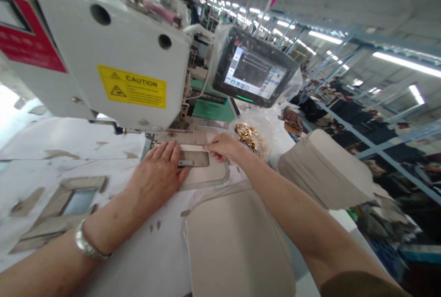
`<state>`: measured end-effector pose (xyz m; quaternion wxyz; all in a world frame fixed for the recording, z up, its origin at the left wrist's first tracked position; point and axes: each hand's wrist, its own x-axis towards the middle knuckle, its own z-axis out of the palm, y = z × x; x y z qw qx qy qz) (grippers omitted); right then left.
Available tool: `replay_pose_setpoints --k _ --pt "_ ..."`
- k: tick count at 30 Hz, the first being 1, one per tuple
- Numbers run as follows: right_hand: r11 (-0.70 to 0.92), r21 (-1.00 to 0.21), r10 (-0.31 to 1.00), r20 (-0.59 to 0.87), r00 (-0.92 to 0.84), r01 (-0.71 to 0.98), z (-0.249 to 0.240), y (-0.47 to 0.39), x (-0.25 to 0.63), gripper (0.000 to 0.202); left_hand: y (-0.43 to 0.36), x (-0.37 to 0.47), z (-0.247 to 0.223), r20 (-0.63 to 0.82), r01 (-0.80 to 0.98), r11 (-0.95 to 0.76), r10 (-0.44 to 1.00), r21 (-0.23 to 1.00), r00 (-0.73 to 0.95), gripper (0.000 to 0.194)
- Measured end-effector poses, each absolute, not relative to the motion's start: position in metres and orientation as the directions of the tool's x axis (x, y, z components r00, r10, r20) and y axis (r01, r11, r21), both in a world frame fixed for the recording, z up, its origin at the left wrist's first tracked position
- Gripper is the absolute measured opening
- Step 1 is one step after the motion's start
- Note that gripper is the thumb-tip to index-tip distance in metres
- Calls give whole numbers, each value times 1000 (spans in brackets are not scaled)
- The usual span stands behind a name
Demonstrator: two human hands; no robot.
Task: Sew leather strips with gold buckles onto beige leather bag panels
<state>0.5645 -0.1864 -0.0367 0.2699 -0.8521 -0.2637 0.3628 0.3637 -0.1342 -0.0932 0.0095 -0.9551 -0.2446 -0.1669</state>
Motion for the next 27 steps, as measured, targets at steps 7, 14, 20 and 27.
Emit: replay_pose_setpoints --k 7,14,20,27 --pt "-707 -677 656 -519 548 205 -33 -196 561 31 -154 397 -89 287 313 -950 304 16 908 48" --pt "-666 -724 674 -481 560 180 -37 -199 558 24 -151 386 -77 308 404 -914 392 28 867 44" --pt "-656 -744 671 -496 551 128 -35 -202 557 23 -131 348 -80 341 496 -868 463 -10 818 43" --pt "-686 -720 662 -558 500 107 -32 -198 561 24 -133 355 -82 352 482 -875 435 -54 829 35"
